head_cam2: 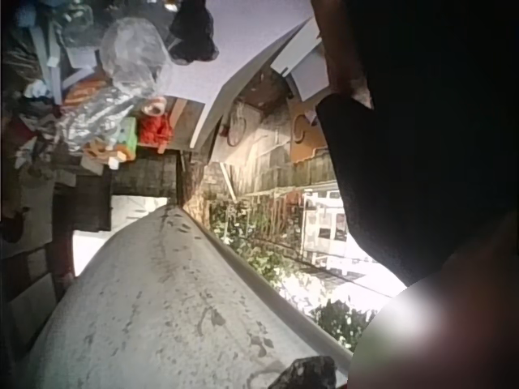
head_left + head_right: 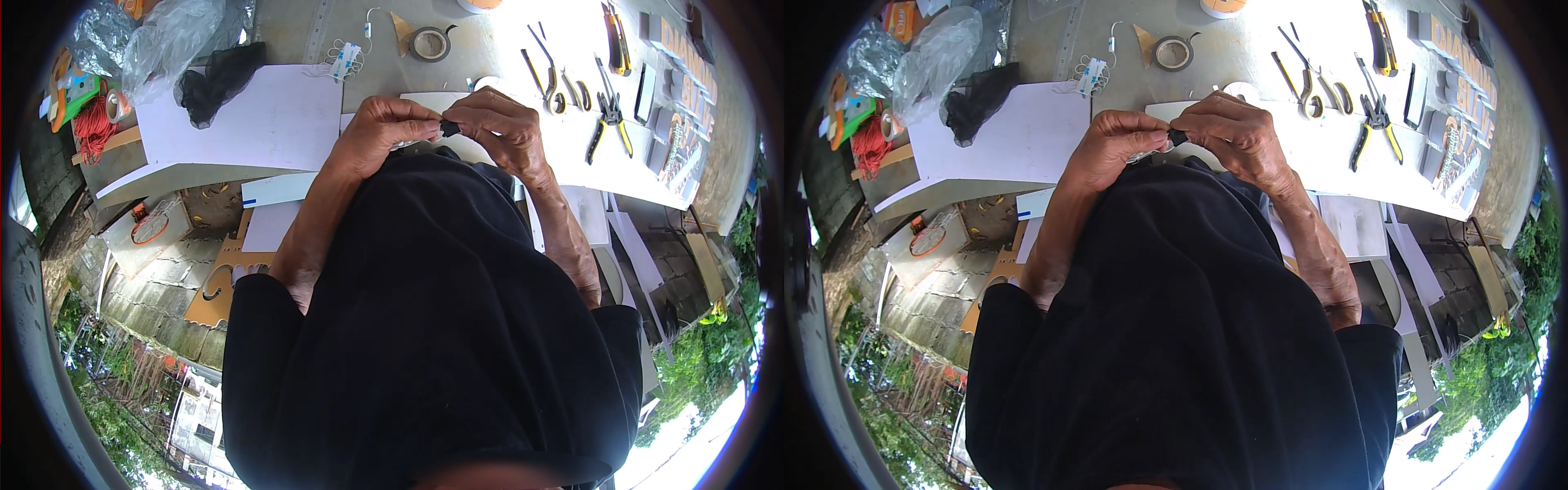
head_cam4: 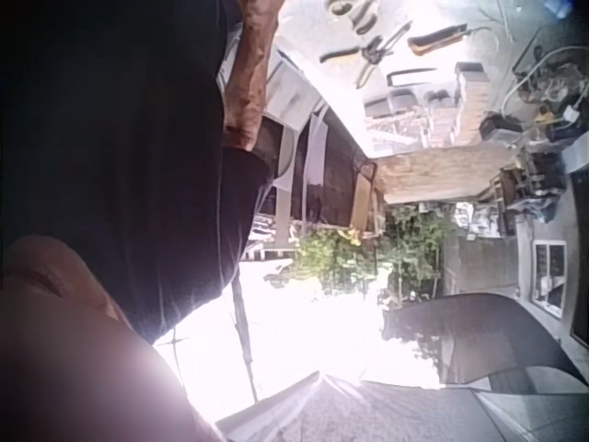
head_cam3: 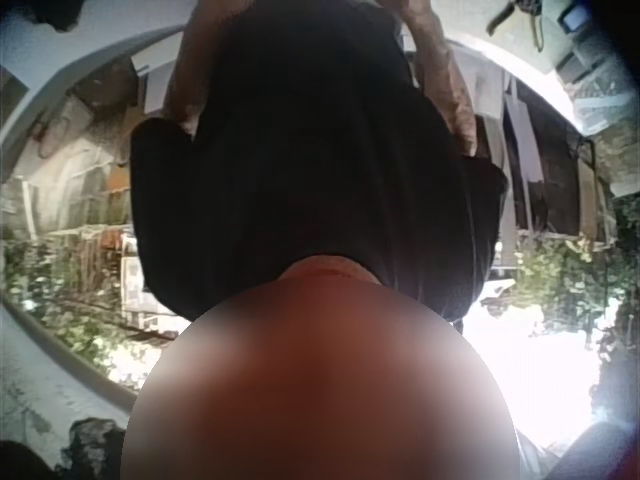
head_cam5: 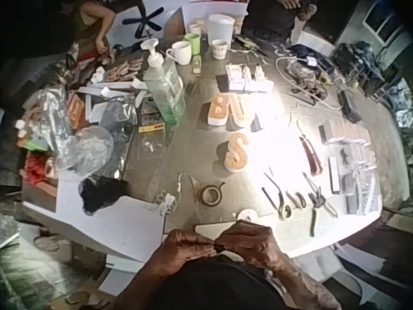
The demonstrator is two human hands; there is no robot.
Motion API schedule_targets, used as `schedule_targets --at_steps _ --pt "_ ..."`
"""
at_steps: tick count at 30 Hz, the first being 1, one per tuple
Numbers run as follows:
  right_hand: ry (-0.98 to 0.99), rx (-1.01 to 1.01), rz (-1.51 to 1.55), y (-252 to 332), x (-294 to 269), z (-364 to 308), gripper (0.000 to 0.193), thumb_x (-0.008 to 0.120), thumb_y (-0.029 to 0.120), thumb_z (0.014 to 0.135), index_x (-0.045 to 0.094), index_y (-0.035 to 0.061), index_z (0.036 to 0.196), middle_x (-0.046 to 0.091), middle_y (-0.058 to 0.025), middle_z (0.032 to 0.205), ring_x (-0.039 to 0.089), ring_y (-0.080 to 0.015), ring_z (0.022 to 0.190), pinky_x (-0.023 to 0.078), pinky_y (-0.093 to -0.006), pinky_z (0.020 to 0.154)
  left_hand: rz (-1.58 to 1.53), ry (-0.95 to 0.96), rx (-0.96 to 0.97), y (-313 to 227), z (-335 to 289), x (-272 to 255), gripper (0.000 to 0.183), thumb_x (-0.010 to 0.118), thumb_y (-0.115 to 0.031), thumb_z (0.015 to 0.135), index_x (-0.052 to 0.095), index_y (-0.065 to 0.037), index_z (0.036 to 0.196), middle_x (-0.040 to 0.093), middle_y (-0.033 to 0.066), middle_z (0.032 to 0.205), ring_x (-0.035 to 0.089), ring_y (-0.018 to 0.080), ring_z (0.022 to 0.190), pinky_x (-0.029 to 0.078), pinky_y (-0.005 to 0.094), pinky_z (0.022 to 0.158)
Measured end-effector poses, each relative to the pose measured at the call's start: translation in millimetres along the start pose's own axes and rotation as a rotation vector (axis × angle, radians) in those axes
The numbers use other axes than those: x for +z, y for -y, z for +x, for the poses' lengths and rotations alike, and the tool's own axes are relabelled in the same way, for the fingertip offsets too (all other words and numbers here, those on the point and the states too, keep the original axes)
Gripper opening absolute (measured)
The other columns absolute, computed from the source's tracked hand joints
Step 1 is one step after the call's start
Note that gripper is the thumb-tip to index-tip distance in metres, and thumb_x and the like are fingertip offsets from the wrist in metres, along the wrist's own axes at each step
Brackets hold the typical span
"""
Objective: Installing LED module lights into a cut-out letter sign.
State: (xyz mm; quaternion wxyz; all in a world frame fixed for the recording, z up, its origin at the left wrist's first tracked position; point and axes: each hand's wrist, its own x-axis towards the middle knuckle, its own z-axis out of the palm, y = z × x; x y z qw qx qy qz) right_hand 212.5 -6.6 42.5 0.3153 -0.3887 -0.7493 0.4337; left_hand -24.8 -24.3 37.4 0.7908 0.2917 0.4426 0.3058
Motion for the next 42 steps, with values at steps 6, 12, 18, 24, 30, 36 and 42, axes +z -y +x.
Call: schedule_targets --at_steps 6,12,18,24,30,36,42 --pt "-0.038 0.06 0.046 4 3 -3 0.018 0.082 0.011 0.083 0.081 0.0079 0.1 0.076 -0.0071 0.094 0.07 -0.0208 0.088 0.059 -0.0344 0.077 0.032 -0.035 0.075 3 -6 8 0.014 0.079 -0.003 0.088 0.079 0.003 0.101 0.077 0.0111 0.09 0.073 0.015 0.086 0.058 0.0266 0.08" --pt "-0.119 0.24 0.238 10 9 -6 0.011 0.082 0.01 0.086 0.081 0.0069 0.097 0.077 -0.0064 0.093 0.07 -0.0178 0.088 0.055 -0.0335 0.082 0.43 -0.166 0.34 2 -10 16 0.014 0.081 -0.007 0.086 0.082 -0.007 0.1 0.076 0.0096 0.089 0.065 0.0108 0.074 0.053 0.0265 0.068" --pt "-0.164 0.36 0.387 12 12 -9 0.009 0.079 0.007 0.089 0.079 0.0059 0.098 0.076 -0.0065 0.094 0.07 -0.0159 0.09 0.056 -0.034 0.083 0.692 -0.277 0.575 -9 -11 32 0.014 0.086 -0.012 0.081 0.081 -0.008 0.093 0.075 0.0055 0.08 0.064 0.0157 0.074 0.053 0.0303 0.066" --pt "-0.115 0.379 0.344 17 9 -11 0.011 0.078 0.001 0.088 0.078 0.0016 0.099 0.075 -0.0098 0.098 0.067 -0.018 0.094 0.051 -0.0342 0.087 0.767 -0.301 0.646 -5 -6 28 0.018 0.091 -0.017 0.077 0.081 -0.007 0.088 0.075 0.0047 0.077 0.063 0.0164 0.074 0.052 0.0308 0.065" --pt "-0.145 0.381 0.348 21 12 -14 0.01 0.079 0.01 0.09 0.078 0.0054 0.099 0.075 -0.0055 0.093 0.07 -0.0158 0.088 0.055 -0.0337 0.083 0.629 -0.239 0.582 -5 -10 26 0.016 0.089 -0.014 0.08 0.081 -0.005 0.09 0.073 0.0067 0.077 0.063 0.0152 0.073 0.052 0.0302 0.066" --pt "-0.103 0.543 0.479 26 9 -15 0.013 0.077 0.009 0.089 0.077 0.001 0.1 0.074 -0.0062 0.096 0.068 -0.0148 0.094 0.053 -0.0335 0.088 0.553 -0.244 0.477 -6 -15 28 0.016 0.088 -0.011 0.08 0.081 -0.003 0.093 0.071 0.0083 0.08 0.066 0.0137 0.075 0.054 0.0289 0.067" --pt "-0.077 0.563 0.523 26 8 -14 0.02 0.078 0.014 0.089 0.076 0.0026 0.106 0.074 -0.007 0.096 0.068 -0.0159 0.094 0.054 -0.0341 0.086 0.568 -0.238 0.461 -8 -18 26 0.015 0.087 -0.009 0.08 0.081 -0.003 0.093 0.071 0.0081 0.08 0.066 0.0138 0.075 0.054 0.0287 0.067"
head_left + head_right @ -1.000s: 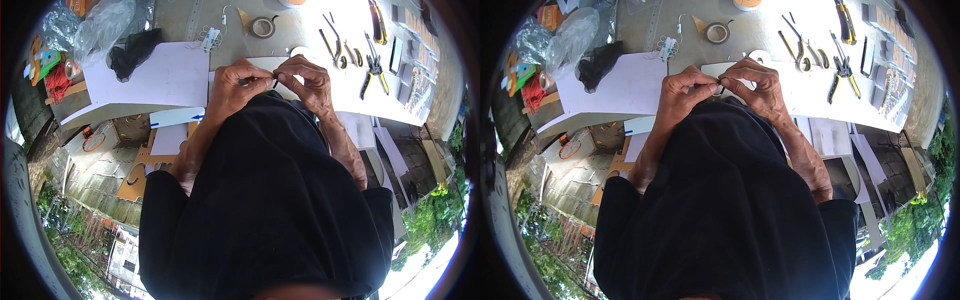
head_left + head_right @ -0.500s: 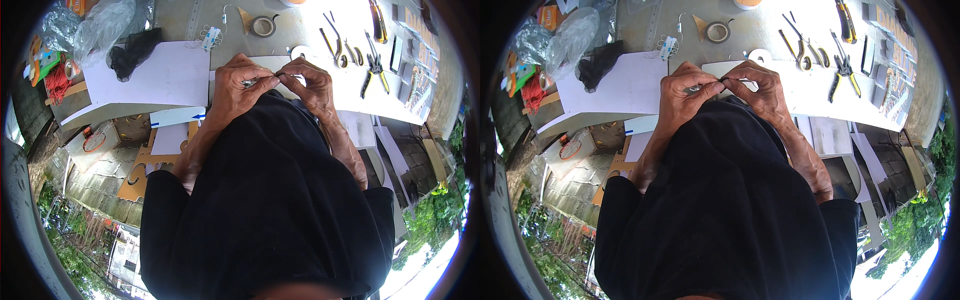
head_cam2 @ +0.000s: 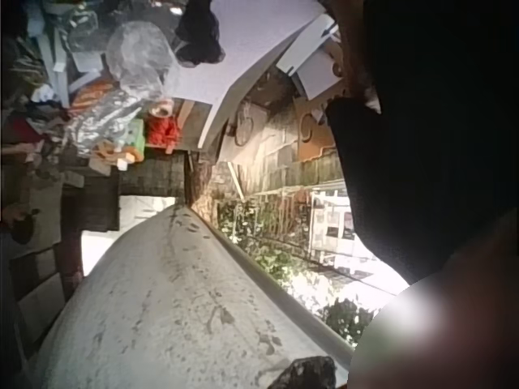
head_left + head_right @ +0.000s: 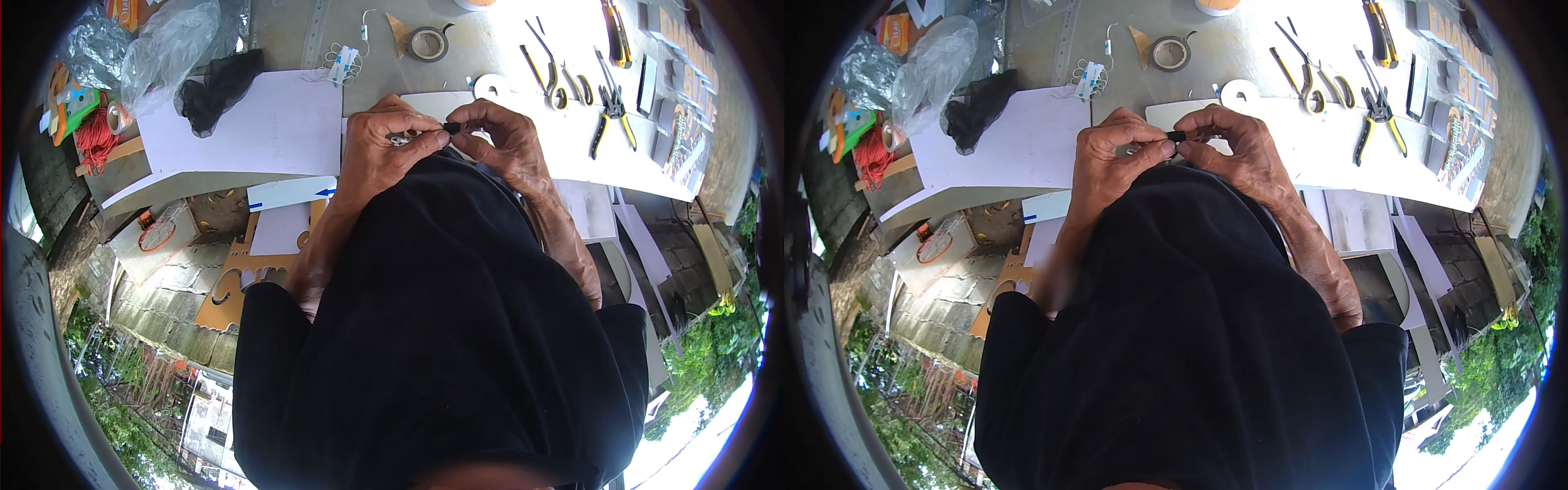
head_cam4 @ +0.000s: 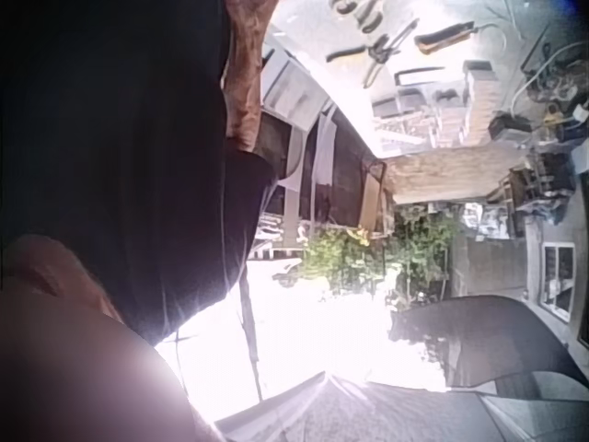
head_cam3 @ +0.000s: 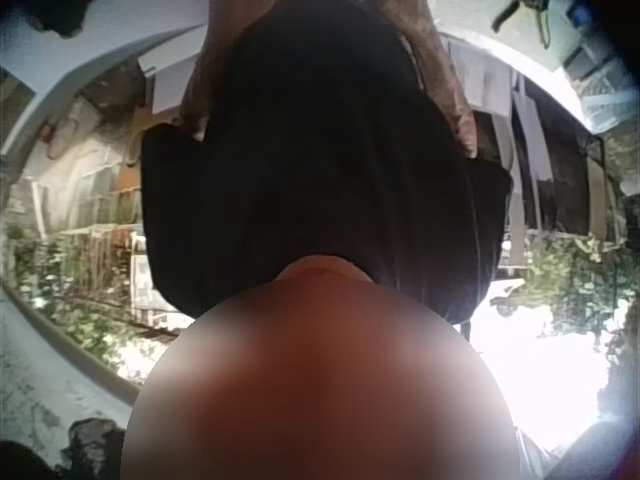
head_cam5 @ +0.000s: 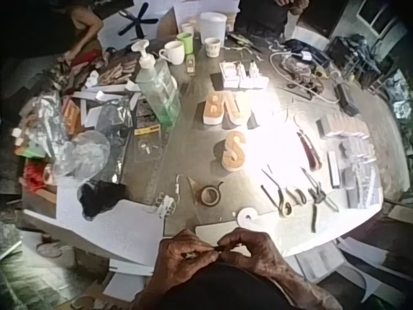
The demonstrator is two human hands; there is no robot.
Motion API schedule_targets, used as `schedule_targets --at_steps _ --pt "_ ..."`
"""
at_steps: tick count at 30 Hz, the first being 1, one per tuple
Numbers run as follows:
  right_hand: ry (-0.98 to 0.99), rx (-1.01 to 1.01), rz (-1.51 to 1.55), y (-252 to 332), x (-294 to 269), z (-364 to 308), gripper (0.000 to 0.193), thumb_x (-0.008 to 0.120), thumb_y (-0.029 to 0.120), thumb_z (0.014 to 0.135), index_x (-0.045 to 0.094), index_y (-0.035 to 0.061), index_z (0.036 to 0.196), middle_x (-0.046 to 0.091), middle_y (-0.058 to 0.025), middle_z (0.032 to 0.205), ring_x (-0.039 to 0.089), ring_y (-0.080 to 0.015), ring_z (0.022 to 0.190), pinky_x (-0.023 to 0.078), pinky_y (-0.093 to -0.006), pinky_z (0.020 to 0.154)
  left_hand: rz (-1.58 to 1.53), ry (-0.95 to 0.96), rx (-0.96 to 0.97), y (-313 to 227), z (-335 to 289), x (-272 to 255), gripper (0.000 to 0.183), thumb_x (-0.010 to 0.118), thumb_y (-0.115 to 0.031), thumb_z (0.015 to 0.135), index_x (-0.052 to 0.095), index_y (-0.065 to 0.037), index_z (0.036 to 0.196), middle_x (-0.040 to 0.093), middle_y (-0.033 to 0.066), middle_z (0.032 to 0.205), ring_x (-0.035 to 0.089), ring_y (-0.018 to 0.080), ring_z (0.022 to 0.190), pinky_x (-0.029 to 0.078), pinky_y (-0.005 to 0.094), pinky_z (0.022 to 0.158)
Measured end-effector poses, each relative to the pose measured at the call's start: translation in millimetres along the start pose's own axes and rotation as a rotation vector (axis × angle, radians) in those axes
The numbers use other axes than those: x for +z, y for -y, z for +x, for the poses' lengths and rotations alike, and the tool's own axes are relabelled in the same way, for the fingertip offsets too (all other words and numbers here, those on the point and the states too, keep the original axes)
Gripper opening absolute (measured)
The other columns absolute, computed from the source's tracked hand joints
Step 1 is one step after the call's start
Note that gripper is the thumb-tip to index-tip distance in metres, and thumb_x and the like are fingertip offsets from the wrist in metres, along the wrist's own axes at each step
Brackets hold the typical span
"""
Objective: Installing LED module lights into a cut-out letter sign.
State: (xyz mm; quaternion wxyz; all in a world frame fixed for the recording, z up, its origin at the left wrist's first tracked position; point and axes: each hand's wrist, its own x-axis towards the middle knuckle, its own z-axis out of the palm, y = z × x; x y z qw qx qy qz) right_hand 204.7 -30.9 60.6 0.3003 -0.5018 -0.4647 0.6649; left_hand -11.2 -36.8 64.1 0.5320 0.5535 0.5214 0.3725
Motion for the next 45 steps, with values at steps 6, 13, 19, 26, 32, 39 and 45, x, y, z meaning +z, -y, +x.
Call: schedule_targets --at_steps 6,13,19,26,32,39,45 --pt "0.068 -0.034 -0.082 4 -3 3 0.019 0.078 0.017 0.091 0.076 0.002 0.102 0.074 -0.0059 0.092 0.069 -0.017 0.089 0.055 -0.0349 0.084 -0.001 0.009 -0.016 -1 0 0 0.015 0.087 -0.008 0.08 0.081 -0.003 0.093 0.072 0.0081 0.081 0.066 0.0142 0.076 0.053 0.0285 0.067" --pt "0.051 -0.018 -0.215 4 -7 4 0.02 0.076 0.02 0.093 0.075 0.001 0.101 0.074 -0.0052 0.09 0.067 -0.0158 0.087 0.052 -0.0337 0.083 -0.003 0.002 -0.018 0 0 2 0.015 0.087 -0.01 0.08 0.081 -0.003 0.092 0.072 0.0082 0.078 0.064 0.014 0.074 0.053 0.0291 0.068" --pt "-0.017 0.052 -0.164 9 5 -2 0.019 0.072 0.016 0.092 0.072 -0.0017 0.098 0.072 -0.0078 0.088 0.066 -0.0167 0.086 0.052 -0.0328 0.081 0.029 -0.017 0.041 1 2 3 0.012 0.086 -0.008 0.079 0.081 -0.004 0.089 0.072 0.0075 0.079 0.066 0.0139 0.072 0.053 0.028 0.067" --pt "-0.164 -0.035 -0.263 4 21 -7 0.017 0.071 0.013 0.093 0.068 -0.0023 0.097 0.073 -0.0105 0.089 0.07 -0.0184 0.083 0.055 -0.0334 0.076 -0.075 -0.084 -0.244 -3 0 9 0.01 0.084 -0.008 0.079 0.081 -0.004 0.087 0.072 0.0056 0.079 0.067 0.0114 0.071 0.052 0.0268 0.067" --pt "-0.284 -0.184 -0.34 10 29 -12 0.015 0.078 0.004 0.087 0.07 -0.0007 0.099 0.075 -0.0119 0.096 0.074 -0.0225 0.089 0.059 -0.0367 0.08 -0.276 -0.014 -0.481 -4 3 0 0.015 0.083 -0.009 0.08 0.08 0.001 0.09 0.075 0.0075 0.079 0.07 0.0119 0.075 0.054 0.0243 0.072" --pt "-0.142 -0.476 -0.566 12 16 -6 0.02 0.078 -0.001 0.085 0.075 0.0059 0.104 0.074 -0.0075 0.096 0.075 -0.0211 0.087 0.062 -0.0333 0.073 -0.406 0.054 -0.477 0 6 -7 0.014 0.081 -0.007 0.081 0.08 0.002 0.092 0.077 0.0104 0.081 0.072 0.0135 0.077 0.056 0.0255 0.075" --pt "-0.122 -0.415 -0.457 9 15 -6 0.021 0.078 -0.001 0.085 0.076 0.005 0.105 0.074 -0.0089 0.096 0.075 -0.0202 0.081 0.062 -0.0301 0.069 -0.446 0.121 -0.494 1 5 -10 0.013 0.078 -0.006 0.085 0.079 0.002 0.095 0.077 0.0104 0.085 0.073 0.0152 0.082 0.056 0.028 0.083"
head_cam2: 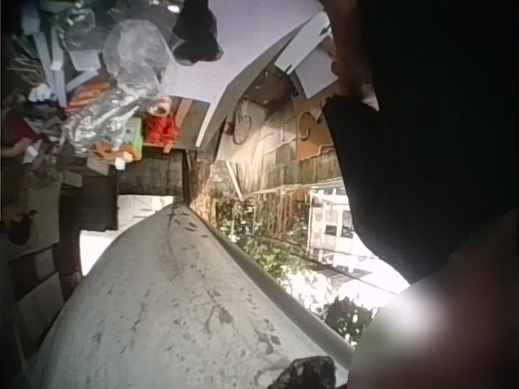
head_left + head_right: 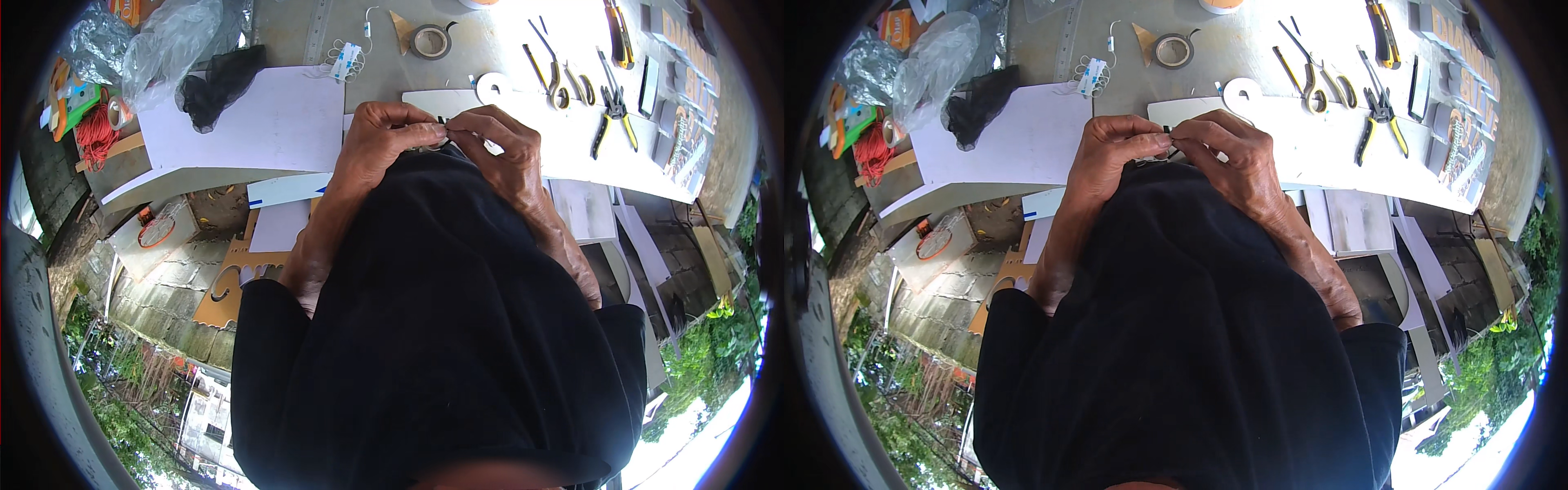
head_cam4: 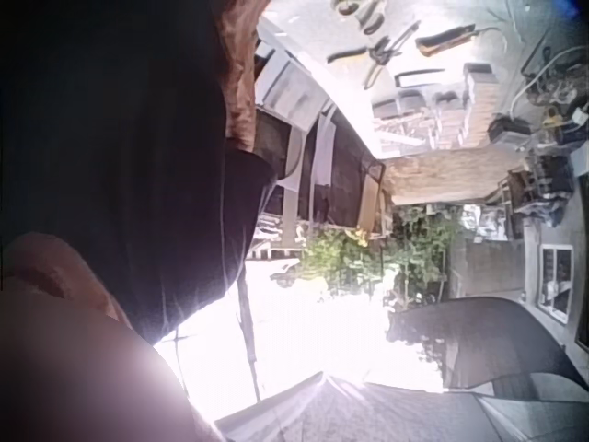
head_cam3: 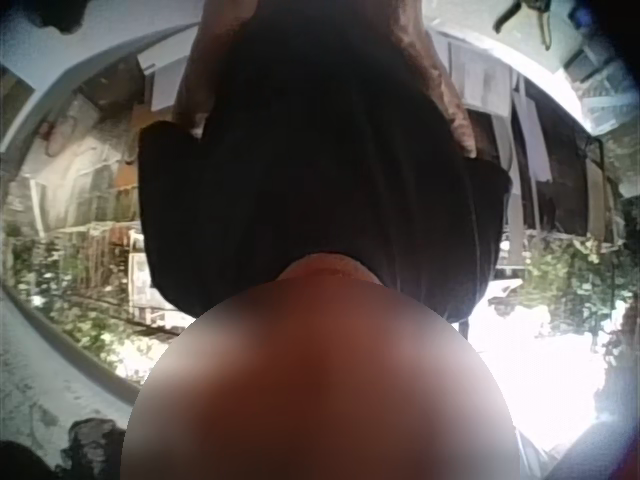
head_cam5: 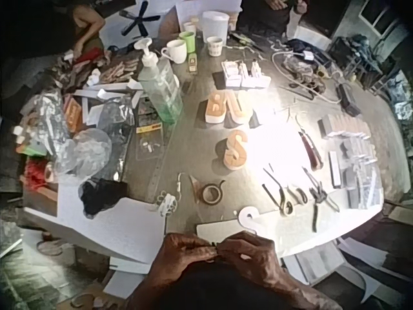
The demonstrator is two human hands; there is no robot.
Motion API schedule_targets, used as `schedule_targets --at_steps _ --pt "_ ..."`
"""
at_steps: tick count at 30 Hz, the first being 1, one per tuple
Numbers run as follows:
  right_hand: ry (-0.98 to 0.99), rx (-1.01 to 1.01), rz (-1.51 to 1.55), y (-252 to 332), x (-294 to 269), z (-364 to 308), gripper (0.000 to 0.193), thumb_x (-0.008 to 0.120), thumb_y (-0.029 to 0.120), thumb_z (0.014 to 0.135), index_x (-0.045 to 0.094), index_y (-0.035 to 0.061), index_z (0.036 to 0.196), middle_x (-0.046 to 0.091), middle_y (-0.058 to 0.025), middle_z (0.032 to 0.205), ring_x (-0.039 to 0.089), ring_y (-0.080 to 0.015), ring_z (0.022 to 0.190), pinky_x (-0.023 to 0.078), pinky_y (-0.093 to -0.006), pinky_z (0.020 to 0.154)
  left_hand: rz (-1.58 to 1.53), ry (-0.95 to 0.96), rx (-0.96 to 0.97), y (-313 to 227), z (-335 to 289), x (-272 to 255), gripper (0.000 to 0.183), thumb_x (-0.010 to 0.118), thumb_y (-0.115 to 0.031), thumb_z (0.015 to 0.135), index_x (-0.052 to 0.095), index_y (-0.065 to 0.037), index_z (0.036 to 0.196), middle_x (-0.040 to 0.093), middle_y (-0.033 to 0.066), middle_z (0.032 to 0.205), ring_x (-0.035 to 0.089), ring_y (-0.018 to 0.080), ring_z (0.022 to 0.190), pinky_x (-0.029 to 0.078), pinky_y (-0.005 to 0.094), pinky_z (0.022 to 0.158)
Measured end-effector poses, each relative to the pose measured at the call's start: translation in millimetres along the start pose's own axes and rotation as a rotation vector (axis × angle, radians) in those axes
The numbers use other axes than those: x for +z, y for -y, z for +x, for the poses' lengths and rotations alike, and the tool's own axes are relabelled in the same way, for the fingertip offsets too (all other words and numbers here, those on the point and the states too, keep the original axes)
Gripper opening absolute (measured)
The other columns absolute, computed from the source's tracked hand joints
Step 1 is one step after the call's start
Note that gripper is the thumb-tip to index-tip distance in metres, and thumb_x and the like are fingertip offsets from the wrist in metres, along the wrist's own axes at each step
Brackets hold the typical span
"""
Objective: Installing LED module lights into a cut-out letter sign.
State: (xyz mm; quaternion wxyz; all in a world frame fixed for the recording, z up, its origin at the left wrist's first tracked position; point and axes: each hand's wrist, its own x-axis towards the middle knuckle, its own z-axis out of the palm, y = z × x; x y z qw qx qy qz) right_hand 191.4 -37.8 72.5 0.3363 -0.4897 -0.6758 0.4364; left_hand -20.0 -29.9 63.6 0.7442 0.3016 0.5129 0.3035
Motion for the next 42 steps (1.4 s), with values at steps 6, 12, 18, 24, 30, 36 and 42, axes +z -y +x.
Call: schedule_targets --at_steps 6,12,18,24,30,36,42 --pt "0.009 -0.036 0.003 -3 -4 2 0.021 0.08 -0.002 0.083 0.077 0.0052 0.103 0.073 -0.007 0.091 0.072 -0.0187 0.079 0.059 -0.0303 0.066 0.047 0.041 0.013 1 0 -4 0.014 0.082 -0.009 0.085 0.08 0.001 0.094 0.077 0.0097 0.084 0.071 0.0132 0.08 0.056 0.0271 0.078" --pt "0.01 -0.098 -0.144 2 -4 3 0.024 0.08 -0.003 0.079 0.078 0.0044 0.102 0.066 -0.0068 0.081 0.065 -0.0197 0.074 0.052 -0.0344 0.062 0.484 -0.117 0.222 -7 -11 8 0.013 0.086 -0.012 0.081 0.082 -0.006 0.092 0.077 0.0071 0.081 0.065 0.0118 0.071 0.054 0.0293 0.068" --pt "0.047 -0.184 -0.254 3 1 8 0.014 0.074 -0.004 0.083 0.068 0.0009 0.095 0.059 -0.0092 0.086 0.062 -0.0269 0.079 0.053 -0.0397 0.068 0.753 -0.204 0.53 -6 -10 14 0.014 0.082 -0.002 0.08 0.081 -0.007 0.093 0.076 0.0066 0.085 0.067 0.0184 0.08 0.055 0.0341 0.073" --pt "0.033 -0.094 -0.266 -5 5 7 0.009 0.072 -0.001 0.086 0.065 0.0009 0.092 0.06 -0.0102 0.087 0.063 -0.0285 0.08 0.053 -0.0415 0.069 0.808 -0.185 0.573 -1 0 13 0.014 0.082 -0.006 0.082 0.082 -0.007 0.095 0.076 0.0065 0.085 0.065 0.0211 0.08 0.055 0.0333 0.072" --pt "0.095 0.1 -0.057 1 -7 11 0.007 0.072 0.003 0.09 0.068 -0.0007 0.095 0.067 -0.0107 0.085 0.069 -0.0276 0.079 0.055 -0.0398 0.069 0.533 -0.084 0.366 -7 -2 9 0.013 0.081 -0.012 0.087 0.082 -0.005 0.098 0.074 0.009 0.084 0.063 0.0189 0.078 0.053 0.0341 0.07" --pt "0.215 0.182 0.074 2 -20 13 0.01 0.07 0.004 0.094 0.07 -0.0008 0.103 0.073 -0.0116 0.092 0.075 -0.0246 0.086 0.06 -0.0367 0.077 0.5 -0.028 0.265 -14 -1 4 0.014 0.078 -0.014 0.089 0.08 -0.002 0.096 0.07 0.0069 0.083 0.061 0.0144 0.075 0.048 0.0308 0.073" --pt "0.244 0.108 0.056 -2 -19 11 0.015 0.069 0.001 0.094 0.068 0.0007 0.109 0.072 -0.0115 0.093 0.075 -0.0238 0.086 0.06 -0.0368 0.077 0.253 0.029 0.013 -13 3 -2 0.014 0.077 -0.009 0.087 0.079 0.001 0.096 0.073 0.0063 0.087 0.065 0.0133 0.081 0.05 0.0288 0.079"
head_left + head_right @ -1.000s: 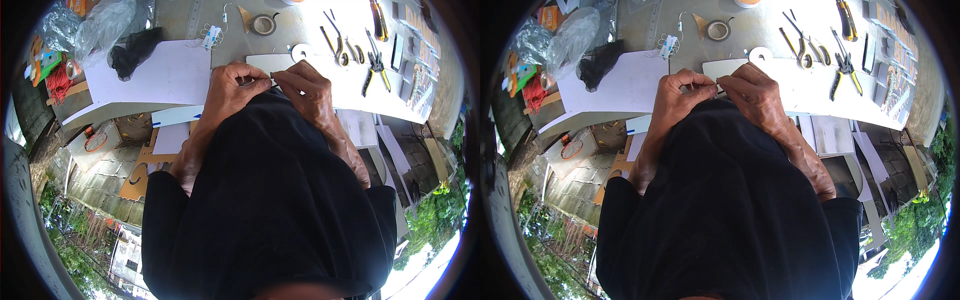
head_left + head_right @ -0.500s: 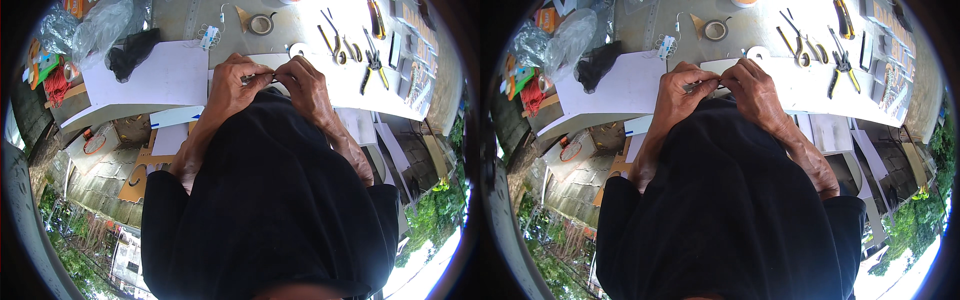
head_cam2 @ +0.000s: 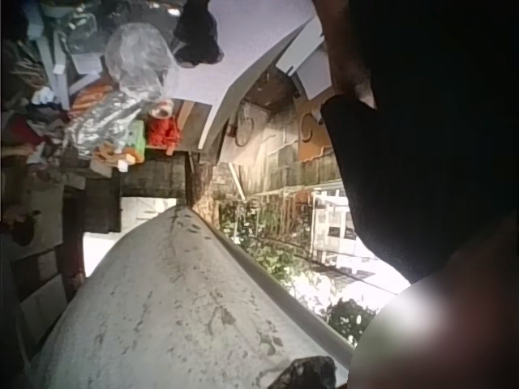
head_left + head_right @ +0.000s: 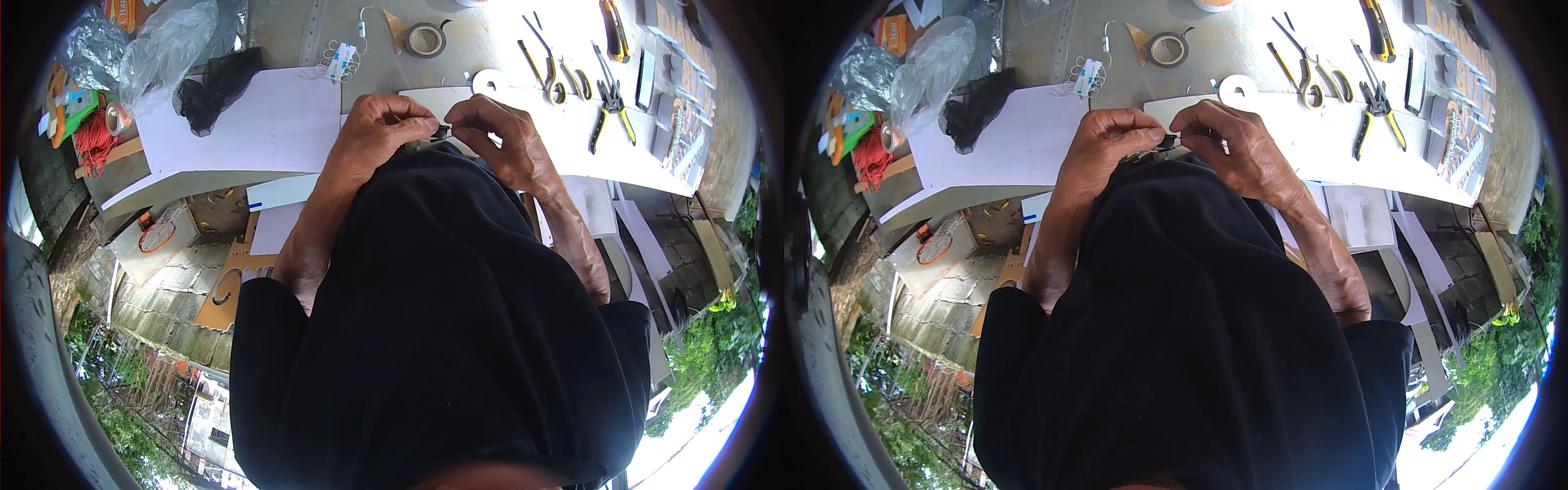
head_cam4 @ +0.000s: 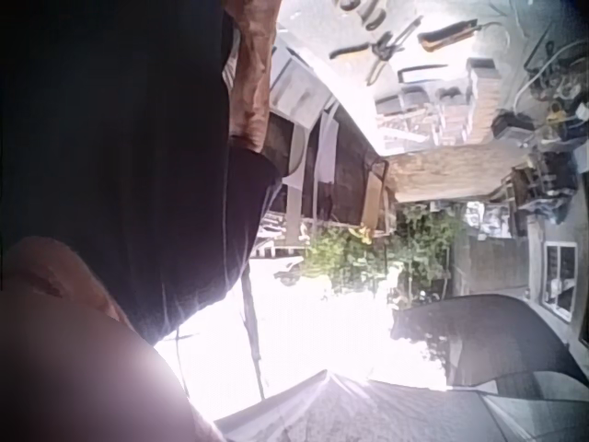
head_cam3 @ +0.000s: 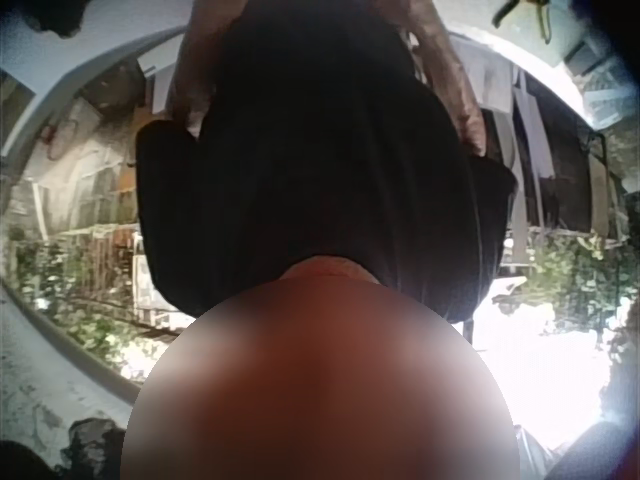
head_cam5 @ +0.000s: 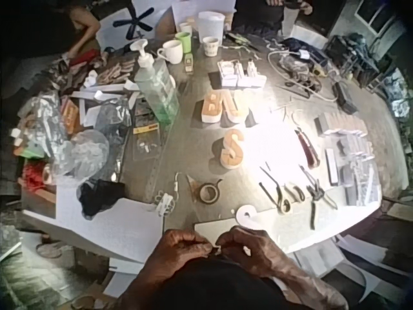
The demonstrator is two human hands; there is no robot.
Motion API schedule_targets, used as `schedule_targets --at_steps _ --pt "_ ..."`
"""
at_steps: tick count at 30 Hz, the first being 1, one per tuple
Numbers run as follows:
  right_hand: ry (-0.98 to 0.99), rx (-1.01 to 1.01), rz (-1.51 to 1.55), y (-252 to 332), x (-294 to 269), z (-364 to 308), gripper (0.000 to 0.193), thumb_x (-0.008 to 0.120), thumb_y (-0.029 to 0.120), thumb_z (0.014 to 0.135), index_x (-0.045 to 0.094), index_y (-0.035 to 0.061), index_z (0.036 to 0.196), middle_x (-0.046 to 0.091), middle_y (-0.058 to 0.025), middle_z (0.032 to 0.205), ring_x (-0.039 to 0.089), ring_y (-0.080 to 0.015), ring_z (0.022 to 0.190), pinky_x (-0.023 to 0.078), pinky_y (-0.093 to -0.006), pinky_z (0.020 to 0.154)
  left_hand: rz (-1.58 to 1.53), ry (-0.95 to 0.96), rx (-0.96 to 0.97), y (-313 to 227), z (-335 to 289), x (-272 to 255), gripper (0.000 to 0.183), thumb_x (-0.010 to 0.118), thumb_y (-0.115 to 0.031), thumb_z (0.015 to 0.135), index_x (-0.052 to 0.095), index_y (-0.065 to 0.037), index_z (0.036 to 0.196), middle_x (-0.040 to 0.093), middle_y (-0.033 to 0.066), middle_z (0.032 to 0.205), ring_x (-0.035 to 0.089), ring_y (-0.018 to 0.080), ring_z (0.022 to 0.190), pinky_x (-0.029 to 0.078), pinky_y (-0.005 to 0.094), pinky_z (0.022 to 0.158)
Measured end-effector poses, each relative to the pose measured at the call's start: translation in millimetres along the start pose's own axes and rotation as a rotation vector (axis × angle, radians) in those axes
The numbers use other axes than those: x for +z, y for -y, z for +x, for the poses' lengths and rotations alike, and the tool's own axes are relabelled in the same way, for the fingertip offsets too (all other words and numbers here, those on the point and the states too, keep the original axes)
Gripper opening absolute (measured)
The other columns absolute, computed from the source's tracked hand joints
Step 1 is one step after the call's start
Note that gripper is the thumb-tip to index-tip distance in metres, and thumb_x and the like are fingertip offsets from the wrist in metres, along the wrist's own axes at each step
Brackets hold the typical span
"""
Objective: Installing LED module lights into a cut-out letter sign.
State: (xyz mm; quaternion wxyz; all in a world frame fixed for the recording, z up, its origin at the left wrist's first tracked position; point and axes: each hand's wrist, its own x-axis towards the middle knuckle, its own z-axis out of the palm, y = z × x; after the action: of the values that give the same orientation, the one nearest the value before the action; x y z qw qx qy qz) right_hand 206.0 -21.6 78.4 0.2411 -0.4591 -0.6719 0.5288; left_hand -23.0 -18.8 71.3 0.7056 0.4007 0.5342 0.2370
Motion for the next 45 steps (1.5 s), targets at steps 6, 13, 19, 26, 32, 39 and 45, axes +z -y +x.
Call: schedule_targets --at_steps 6,13,19,26,32,39,45 --pt "-0.052 -0.15 -0.189 5 8 1 0.024 0.073 -0.001 0.086 0.068 0.0026 0.109 0.069 -0.0102 0.093 0.071 -0.0268 0.085 0.06 -0.039 0.076 -0.346 0.0 -0.118 19 6 -2 0.017 0.076 -0.01 0.085 0.079 0.002 0.097 0.077 0.0105 0.088 0.069 0.0152 0.084 0.052 0.0287 0.082" --pt "-0.086 -0.223 -0.239 0 9 1 0.027 0.077 0.002 0.084 0.069 0.0043 0.109 0.071 -0.0095 0.098 0.071 -0.0278 0.091 0.06 -0.0391 0.078 -0.465 -0.013 -0.159 17 2 2 0.017 0.076 -0.009 0.084 0.08 0.003 0.097 0.077 0.0103 0.085 0.068 0.0145 0.078 0.052 0.0271 0.078" --pt "0.028 -0.138 -0.141 4 4 -1 0.017 0.071 0.002 0.091 0.071 0.0029 0.108 0.073 -0.0114 0.099 0.075 -0.0273 0.089 0.061 -0.0382 0.077 -0.483 -0.02 -0.171 20 1 4 0.015 0.076 -0.008 0.085 0.08 0.003 0.095 0.077 0.011 0.084 0.069 0.0147 0.078 0.053 0.0269 0.079" --pt "-0.038 -0.069 -0.046 0 8 -2 0.022 0.07 -0.001 0.092 0.069 0.0032 0.113 0.074 -0.0108 0.1 0.076 -0.0257 0.088 0.063 -0.0365 0.075 -0.465 0.001 -0.193 19 3 6 0.016 0.077 -0.011 0.086 0.079 0.002 0.095 0.076 0.0103 0.084 0.069 0.0148 0.077 0.051 0.0268 0.079" --pt "-0.056 -0.102 -0.167 4 13 -4 0.026 0.073 -0.002 0.087 0.069 0.0044 0.112 0.07 -0.0095 0.09 0.073 -0.0268 0.081 0.06 -0.0381 0.069 -0.572 0.057 -0.243 33 7 3 0.015 0.077 -0.012 0.087 0.079 0.0 0.096 0.075 0.0091 0.083 0.069 0.0153 0.077 0.051 0.0263 0.077" --pt "-0.172 -0.287 -0.223 -13 15 -5 0.03 0.08 0.001 0.081 0.074 0.004 0.111 0.073 -0.0091 0.094 0.072 -0.0243 0.084 0.06 -0.0352 0.071 -0.596 0.081 -0.245 35 4 4 0.016 0.077 -0.009 0.09 0.078 0.0 0.103 0.076 0.0092 0.091 0.07 0.0154 0.083 0.053 0.0284 0.08" --pt "-0.221 -0.2 -0.093 -18 15 -6 0.023 0.08 0.001 0.082 0.077 0.0023 0.105 0.076 -0.0098 0.094 0.074 -0.0223 0.084 0.06 -0.0326 0.071 -0.4 0.041 -0.062 27 -3 14 0.018 0.074 0.0 0.092 0.077 0.001 0.11 0.077 0.0092 0.095 0.069 0.0151 0.089 0.056 0.0283 0.084"
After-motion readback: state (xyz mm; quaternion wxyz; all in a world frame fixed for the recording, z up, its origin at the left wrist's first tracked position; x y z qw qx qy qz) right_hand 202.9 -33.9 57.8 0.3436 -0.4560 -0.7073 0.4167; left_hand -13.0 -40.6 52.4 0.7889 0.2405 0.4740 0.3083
